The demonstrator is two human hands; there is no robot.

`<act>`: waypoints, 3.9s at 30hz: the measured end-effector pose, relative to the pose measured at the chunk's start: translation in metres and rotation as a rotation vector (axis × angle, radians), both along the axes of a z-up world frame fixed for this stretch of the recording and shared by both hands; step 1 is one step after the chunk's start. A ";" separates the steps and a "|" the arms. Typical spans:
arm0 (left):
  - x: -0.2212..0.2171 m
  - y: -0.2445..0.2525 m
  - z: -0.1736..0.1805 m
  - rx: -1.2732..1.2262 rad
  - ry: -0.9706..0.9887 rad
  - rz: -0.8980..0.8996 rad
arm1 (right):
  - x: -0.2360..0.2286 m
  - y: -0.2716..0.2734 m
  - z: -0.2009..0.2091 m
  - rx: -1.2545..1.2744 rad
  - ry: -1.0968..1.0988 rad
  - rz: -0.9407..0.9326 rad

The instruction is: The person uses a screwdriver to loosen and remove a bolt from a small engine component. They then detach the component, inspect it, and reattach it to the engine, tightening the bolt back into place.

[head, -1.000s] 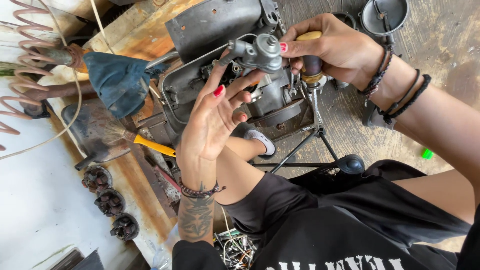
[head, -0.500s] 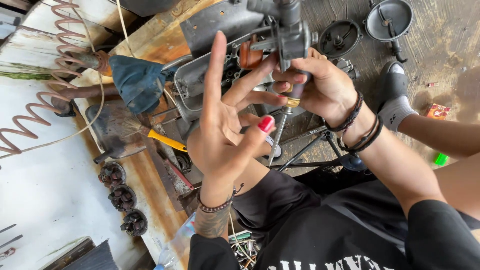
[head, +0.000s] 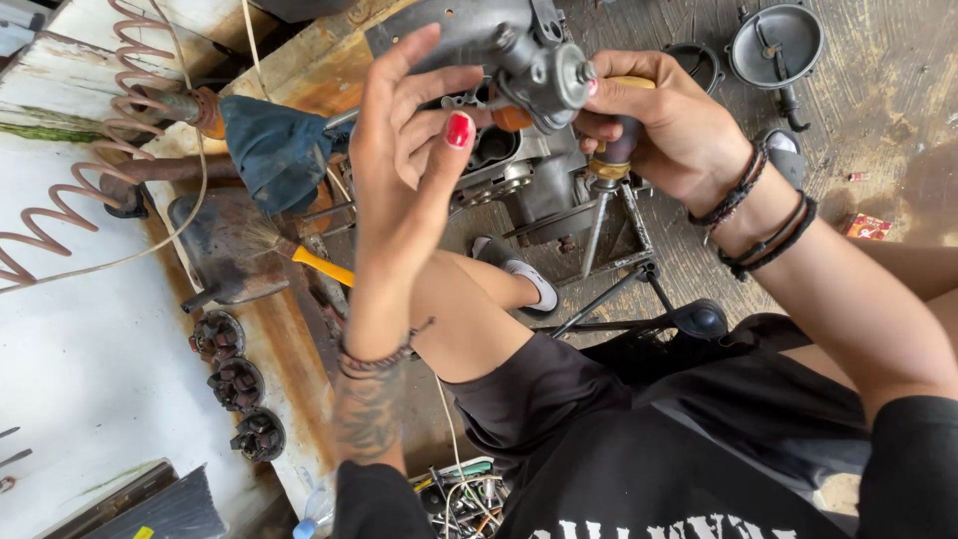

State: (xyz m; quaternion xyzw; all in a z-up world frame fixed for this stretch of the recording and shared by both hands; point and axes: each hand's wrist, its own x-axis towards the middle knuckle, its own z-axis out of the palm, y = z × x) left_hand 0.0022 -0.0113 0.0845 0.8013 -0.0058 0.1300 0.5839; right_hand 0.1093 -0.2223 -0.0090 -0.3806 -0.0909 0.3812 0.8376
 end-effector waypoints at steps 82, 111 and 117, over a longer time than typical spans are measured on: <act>0.010 0.010 -0.056 1.074 0.110 -0.117 | 0.077 0.081 -0.079 -0.681 -1.212 0.123; 0.002 0.023 -0.065 1.015 0.123 -0.142 | 0.070 0.065 -0.054 -0.868 -1.488 0.153; 0.007 0.009 -0.068 0.996 0.090 -0.023 | 0.083 0.005 -0.031 -0.480 -1.019 0.135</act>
